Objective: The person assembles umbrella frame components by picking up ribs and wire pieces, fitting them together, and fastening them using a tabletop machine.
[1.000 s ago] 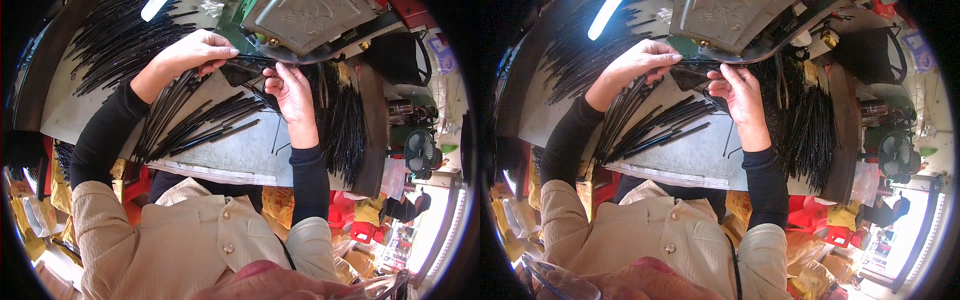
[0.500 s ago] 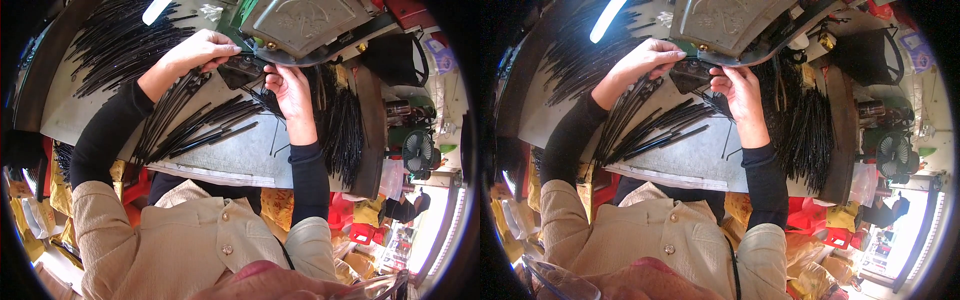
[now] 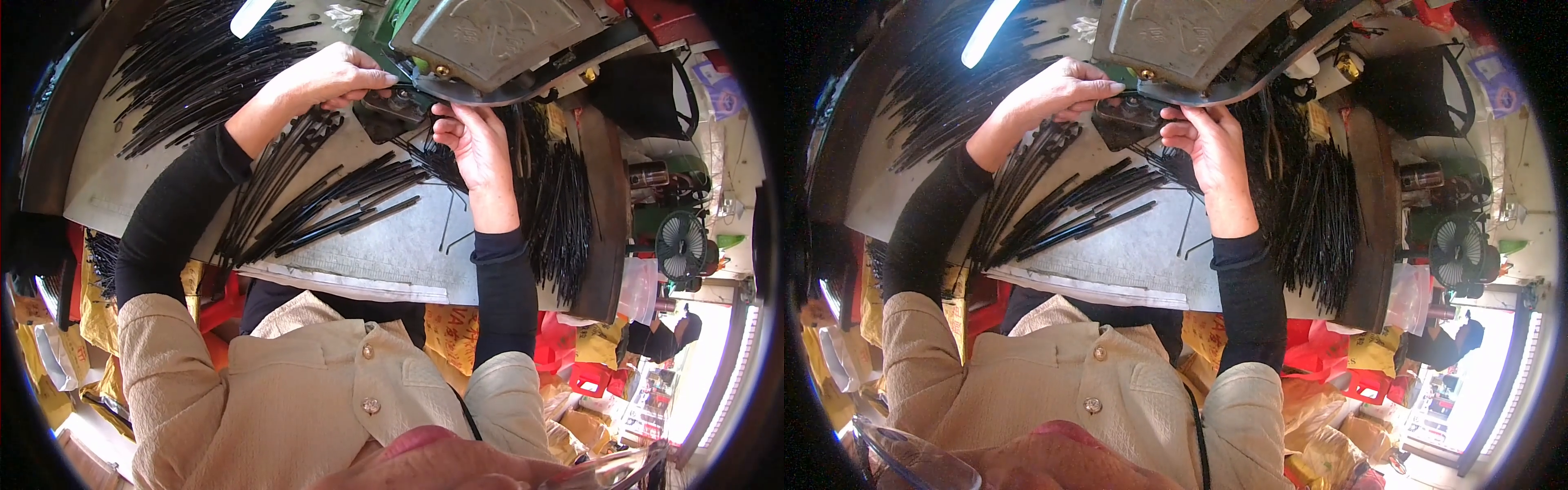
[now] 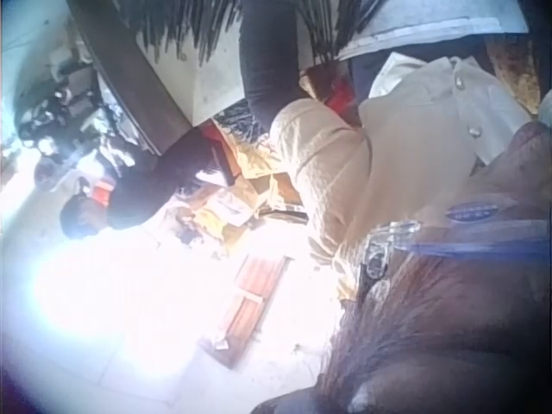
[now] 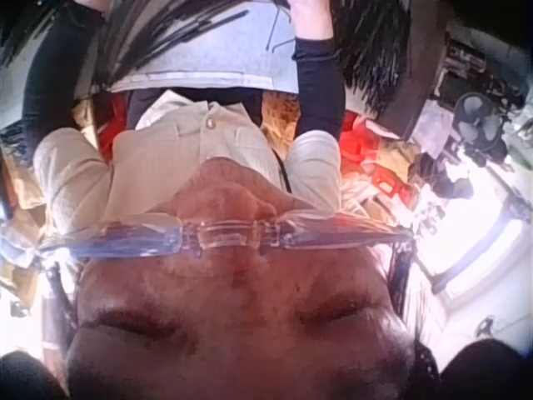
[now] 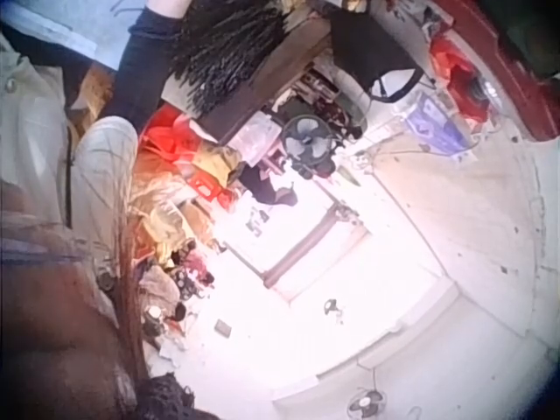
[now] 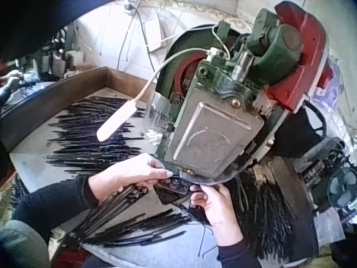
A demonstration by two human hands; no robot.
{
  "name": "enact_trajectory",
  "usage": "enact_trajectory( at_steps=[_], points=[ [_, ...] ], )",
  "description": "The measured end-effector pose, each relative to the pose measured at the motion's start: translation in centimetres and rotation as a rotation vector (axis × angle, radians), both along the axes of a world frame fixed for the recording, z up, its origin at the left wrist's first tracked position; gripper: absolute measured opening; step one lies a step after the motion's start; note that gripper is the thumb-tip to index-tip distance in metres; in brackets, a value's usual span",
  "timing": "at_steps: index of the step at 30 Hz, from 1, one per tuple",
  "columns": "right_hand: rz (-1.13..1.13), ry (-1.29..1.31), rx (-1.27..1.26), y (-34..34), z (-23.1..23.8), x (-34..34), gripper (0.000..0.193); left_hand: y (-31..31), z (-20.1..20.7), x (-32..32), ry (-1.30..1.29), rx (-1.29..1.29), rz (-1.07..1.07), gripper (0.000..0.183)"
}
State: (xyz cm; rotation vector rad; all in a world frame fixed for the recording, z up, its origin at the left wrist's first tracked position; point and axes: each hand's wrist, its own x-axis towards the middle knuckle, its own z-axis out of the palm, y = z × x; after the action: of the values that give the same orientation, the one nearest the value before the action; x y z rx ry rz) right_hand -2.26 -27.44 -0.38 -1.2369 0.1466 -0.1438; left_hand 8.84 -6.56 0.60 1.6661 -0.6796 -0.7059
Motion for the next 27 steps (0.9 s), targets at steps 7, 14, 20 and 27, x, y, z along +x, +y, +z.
enact_trajectory(
  at_steps=[7, 14, 20, 27],
  points=[
    [-0.018, -0.007, 0.011, 0.3, -0.1, -0.2, 0.021, -0.2, -0.5, 0.1, -0.041, 0.021, 0.03, 0.033],
    [-0.108, -0.017, 0.025, 1.1, -0.8, -0.6, 0.021, -0.4, -0.8, -0.3, -0.019, 0.029, 0.073, 0.032],
    [-0.036, -0.004, 0.069, 0.4, -1.0, -0.6, 0.021, -0.3, -0.7, -0.2, 0.007, 0.022, 0.062, 0.031],
    [-0.078, -0.045, 0.099, -0.3, -0.7, -0.5, 0.023, 0.1, 0.5, -0.9, -0.079, 0.033, 0.079, 0.032]
  ],
)
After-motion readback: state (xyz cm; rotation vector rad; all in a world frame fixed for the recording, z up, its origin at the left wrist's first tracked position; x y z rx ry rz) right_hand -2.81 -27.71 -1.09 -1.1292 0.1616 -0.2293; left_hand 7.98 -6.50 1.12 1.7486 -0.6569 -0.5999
